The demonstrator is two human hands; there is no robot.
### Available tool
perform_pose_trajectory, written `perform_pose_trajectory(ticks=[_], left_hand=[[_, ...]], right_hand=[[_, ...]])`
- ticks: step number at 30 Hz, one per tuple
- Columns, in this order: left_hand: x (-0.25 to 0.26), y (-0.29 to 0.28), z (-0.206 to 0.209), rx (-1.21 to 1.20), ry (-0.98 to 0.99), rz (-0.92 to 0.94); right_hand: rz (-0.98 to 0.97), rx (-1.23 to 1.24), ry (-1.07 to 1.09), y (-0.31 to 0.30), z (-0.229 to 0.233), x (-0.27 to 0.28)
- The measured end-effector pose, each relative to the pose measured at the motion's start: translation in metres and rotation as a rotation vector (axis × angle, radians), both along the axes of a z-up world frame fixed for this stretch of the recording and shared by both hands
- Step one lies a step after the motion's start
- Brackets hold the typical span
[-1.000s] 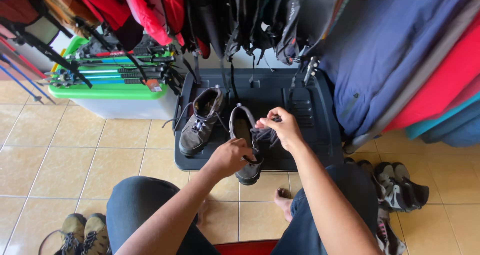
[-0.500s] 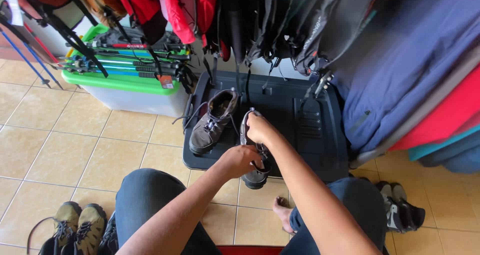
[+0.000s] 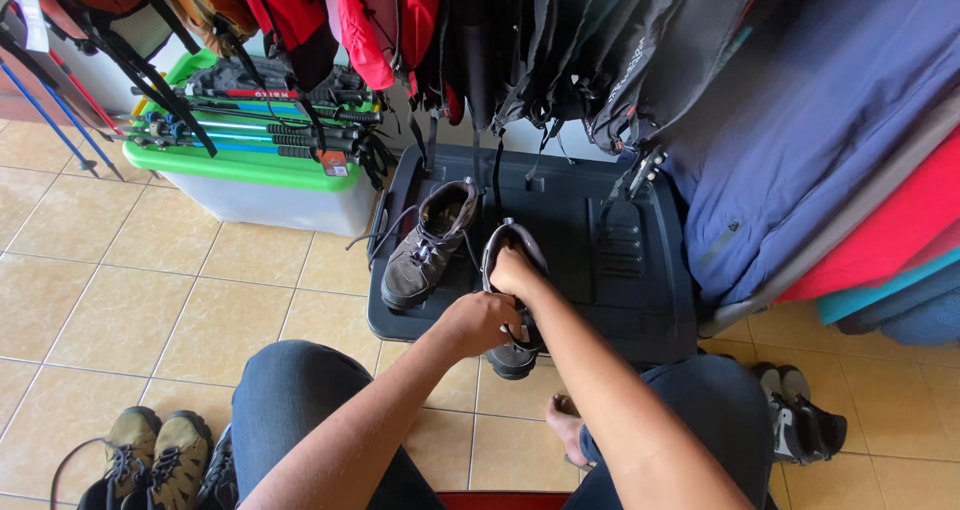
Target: The person laces up several pairs of hiking boots and athletic shoes by hand, pulling the laces through the eyelets and tightening them.
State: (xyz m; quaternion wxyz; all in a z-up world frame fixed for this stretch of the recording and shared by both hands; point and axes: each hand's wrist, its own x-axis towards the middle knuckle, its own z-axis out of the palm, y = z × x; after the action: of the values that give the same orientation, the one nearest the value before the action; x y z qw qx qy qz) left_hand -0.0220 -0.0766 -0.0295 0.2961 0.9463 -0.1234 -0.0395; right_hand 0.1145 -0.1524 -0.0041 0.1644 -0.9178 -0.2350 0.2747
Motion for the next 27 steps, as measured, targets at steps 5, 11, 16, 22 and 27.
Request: perform_pose_trajectory(ticks=[5,11,16,22,27], left_hand=[[-0.006,0.002,0.015,-0.017,0.041,-0.011],[-0.008,0.001,0.028,-0.044,0.037,-0.004],[-0.003,0.008,0.035,-0.164,-0.008,0.008],[0.023,0.016,0.025,-0.077,-0.138,0.244],[0.065,0.027,-0.003,0.216,-0.255,0.360]], right_hand=[[0.058,-0.066,-0.094,-0.012,-0.029,0.008],[0.173,-0.040,-0.242,-0.034,-0.043,-0.003],[0.215,0.035,-0.146,-0.047,-0.019,-0.005],[-0.011,0.585,-0.532,-0.089,0.007,0.023],[-0.286,0.627,0.174,-0.093,-0.005,0.027]])
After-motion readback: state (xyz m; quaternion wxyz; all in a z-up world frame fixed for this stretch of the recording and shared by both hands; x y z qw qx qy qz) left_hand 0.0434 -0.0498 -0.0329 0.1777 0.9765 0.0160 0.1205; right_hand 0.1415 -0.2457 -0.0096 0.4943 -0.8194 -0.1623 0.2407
